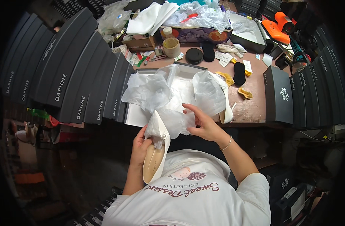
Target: Cleaning and packing shoes into boxes for shipment.
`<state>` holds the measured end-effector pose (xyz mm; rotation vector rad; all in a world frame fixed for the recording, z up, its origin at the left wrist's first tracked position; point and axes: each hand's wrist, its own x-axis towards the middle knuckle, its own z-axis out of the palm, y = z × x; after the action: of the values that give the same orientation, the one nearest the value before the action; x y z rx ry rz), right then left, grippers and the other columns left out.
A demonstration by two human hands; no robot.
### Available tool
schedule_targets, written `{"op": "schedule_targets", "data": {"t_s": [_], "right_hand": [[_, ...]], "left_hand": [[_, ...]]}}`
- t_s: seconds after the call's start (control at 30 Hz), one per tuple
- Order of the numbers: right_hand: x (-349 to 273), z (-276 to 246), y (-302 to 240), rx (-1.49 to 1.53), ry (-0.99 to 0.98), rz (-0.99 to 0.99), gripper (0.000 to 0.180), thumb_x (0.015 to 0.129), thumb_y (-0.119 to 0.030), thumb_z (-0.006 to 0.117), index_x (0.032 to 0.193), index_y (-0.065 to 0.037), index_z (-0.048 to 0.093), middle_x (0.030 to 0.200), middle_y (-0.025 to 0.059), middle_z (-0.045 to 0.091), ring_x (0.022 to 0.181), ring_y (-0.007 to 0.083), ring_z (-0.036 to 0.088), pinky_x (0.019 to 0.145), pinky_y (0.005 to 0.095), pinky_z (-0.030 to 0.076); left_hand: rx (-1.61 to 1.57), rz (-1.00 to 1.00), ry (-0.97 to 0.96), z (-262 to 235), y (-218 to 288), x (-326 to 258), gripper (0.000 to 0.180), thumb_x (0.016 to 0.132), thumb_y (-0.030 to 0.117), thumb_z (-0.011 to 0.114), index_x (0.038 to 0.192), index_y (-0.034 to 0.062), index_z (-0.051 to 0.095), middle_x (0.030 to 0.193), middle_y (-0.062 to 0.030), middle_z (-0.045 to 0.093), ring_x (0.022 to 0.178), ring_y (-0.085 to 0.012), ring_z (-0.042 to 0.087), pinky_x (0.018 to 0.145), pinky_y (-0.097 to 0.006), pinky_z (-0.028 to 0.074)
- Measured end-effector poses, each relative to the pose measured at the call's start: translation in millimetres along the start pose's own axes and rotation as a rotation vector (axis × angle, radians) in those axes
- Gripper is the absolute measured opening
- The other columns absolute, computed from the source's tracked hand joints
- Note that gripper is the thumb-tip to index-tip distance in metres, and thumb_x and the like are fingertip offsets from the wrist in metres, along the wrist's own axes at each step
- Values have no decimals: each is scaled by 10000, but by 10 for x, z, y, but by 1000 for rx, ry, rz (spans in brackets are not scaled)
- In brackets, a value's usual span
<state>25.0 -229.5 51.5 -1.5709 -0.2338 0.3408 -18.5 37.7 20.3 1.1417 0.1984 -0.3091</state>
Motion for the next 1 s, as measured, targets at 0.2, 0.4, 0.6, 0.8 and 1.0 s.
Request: {"op": "schedule_targets", "data": {"t_s": [0.2, 0.4, 0.6, 0.8, 1.0], "right_hand": [[116, 49, 63, -580, 82, -240, 654, 737, -52, 716, 1332, -105, 448, 1165, 107, 516, 927, 222, 555, 788, 318, 472], [123, 121, 131, -840, 67, -278, 549, 780, -64, 671, 1291, -105, 477, 1070, 119, 561, 905, 302, 579, 777, 353, 481], [233, 119, 118, -632, 57, -233, 569, 769, -114, 693, 1295, -97, 476, 1024, 112, 581, 885, 292, 590, 804, 365, 462], [283, 250, -14, -871, 117, -496, 512, 762, -128, 703, 1237, -79, 519, 966, 103, 588, 888, 282, 579, 895, 417, 397], [349, 218, 177, -820, 176, -332, 282, 791, -129, 673, 1049, -45, 599, 896, 77, 605, 848, 243, 587, 820, 361, 425]], "left_hand": [[0, -39, -40, 83, 72, -28, 523, 841, -87, 474, 1358, -34, 413, 1213, -125, 564, 1056, -153, 570, 906, -265, 457], [-12, -49, -50, 28, 70, -11, 523, 846, -88, 462, 1363, -33, 404, 1213, -127, 564, 1069, -160, 572, 908, -271, 465], [-40, -70, -61, 4, 105, 1, 521, 850, -84, 452, 1366, -37, 396, 1225, -133, 558, 1069, -165, 573, 910, -273, 466], [-31, -59, -61, -50, 136, 19, 523, 850, -83, 454, 1367, -38, 395, 1223, -131, 559, 1078, -161, 566, 922, -273, 457], [-1, -50, -38, -82, 121, 2, 526, 842, -85, 463, 1362, -41, 404, 1217, -130, 562, 1072, -155, 565, 911, -264, 455]]}}
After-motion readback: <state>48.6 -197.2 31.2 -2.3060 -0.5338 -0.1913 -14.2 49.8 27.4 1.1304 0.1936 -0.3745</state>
